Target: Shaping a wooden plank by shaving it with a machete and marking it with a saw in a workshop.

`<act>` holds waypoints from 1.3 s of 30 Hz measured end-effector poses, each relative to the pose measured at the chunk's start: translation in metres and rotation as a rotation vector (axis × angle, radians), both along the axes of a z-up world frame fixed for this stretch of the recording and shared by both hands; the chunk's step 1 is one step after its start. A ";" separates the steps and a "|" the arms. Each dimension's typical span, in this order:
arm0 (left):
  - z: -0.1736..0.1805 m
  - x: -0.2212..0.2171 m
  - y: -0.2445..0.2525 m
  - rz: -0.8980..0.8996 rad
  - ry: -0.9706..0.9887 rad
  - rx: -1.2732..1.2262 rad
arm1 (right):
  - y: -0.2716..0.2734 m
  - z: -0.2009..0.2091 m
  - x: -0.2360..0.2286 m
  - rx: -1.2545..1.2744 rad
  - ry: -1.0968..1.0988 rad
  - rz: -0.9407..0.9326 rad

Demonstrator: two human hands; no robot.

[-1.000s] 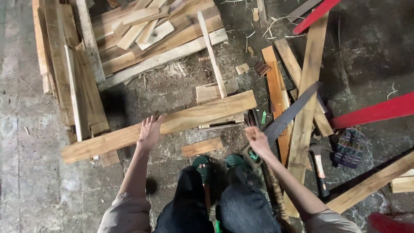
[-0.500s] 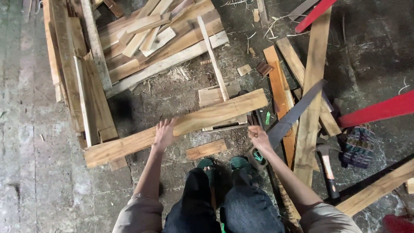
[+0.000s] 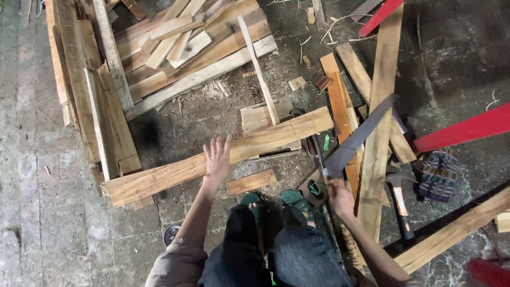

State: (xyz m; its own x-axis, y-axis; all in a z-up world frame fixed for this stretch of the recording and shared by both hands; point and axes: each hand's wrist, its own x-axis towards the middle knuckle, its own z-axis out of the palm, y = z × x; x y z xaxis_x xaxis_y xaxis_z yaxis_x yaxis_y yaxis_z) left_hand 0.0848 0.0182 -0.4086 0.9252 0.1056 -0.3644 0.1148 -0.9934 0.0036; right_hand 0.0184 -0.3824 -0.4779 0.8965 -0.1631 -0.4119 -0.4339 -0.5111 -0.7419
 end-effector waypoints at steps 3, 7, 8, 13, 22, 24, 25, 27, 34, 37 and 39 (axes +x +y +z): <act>-0.003 0.007 -0.021 -0.035 -0.029 -0.061 | -0.014 -0.018 -0.029 -0.156 0.001 0.011; -0.050 0.012 -0.030 -0.099 -0.050 -0.070 | -0.040 -0.077 -0.058 -0.594 -0.052 0.257; -0.057 0.011 -0.028 -0.101 -0.052 -0.071 | -0.044 -0.091 -0.060 -0.595 -0.053 0.254; -0.104 0.017 -0.015 -0.158 -0.143 0.072 | -0.054 -0.103 -0.062 -0.549 0.132 0.297; -0.079 0.021 -0.015 -0.160 -0.125 -0.015 | -0.067 -0.099 -0.068 -0.350 0.224 0.325; -0.074 0.022 -0.018 -0.145 -0.102 -0.034 | -0.072 -0.089 -0.073 -0.293 0.167 0.193; -0.071 0.021 -0.019 -0.120 -0.077 -0.051 | -0.075 -0.083 -0.075 -0.234 0.111 0.072; -0.069 0.022 -0.020 -0.111 -0.086 -0.070 | -0.086 -0.048 -0.063 -0.270 0.050 0.011; -0.104 0.020 -0.011 -0.099 -0.155 0.021 | -0.188 -0.100 -0.021 -0.765 -0.127 -0.095; -0.101 0.019 -0.012 -0.094 -0.151 0.013 | -0.200 -0.095 -0.009 -0.938 -0.190 -0.076; -0.108 0.020 -0.010 -0.093 -0.151 0.009 | -0.197 -0.132 -0.003 -0.961 -0.188 -0.071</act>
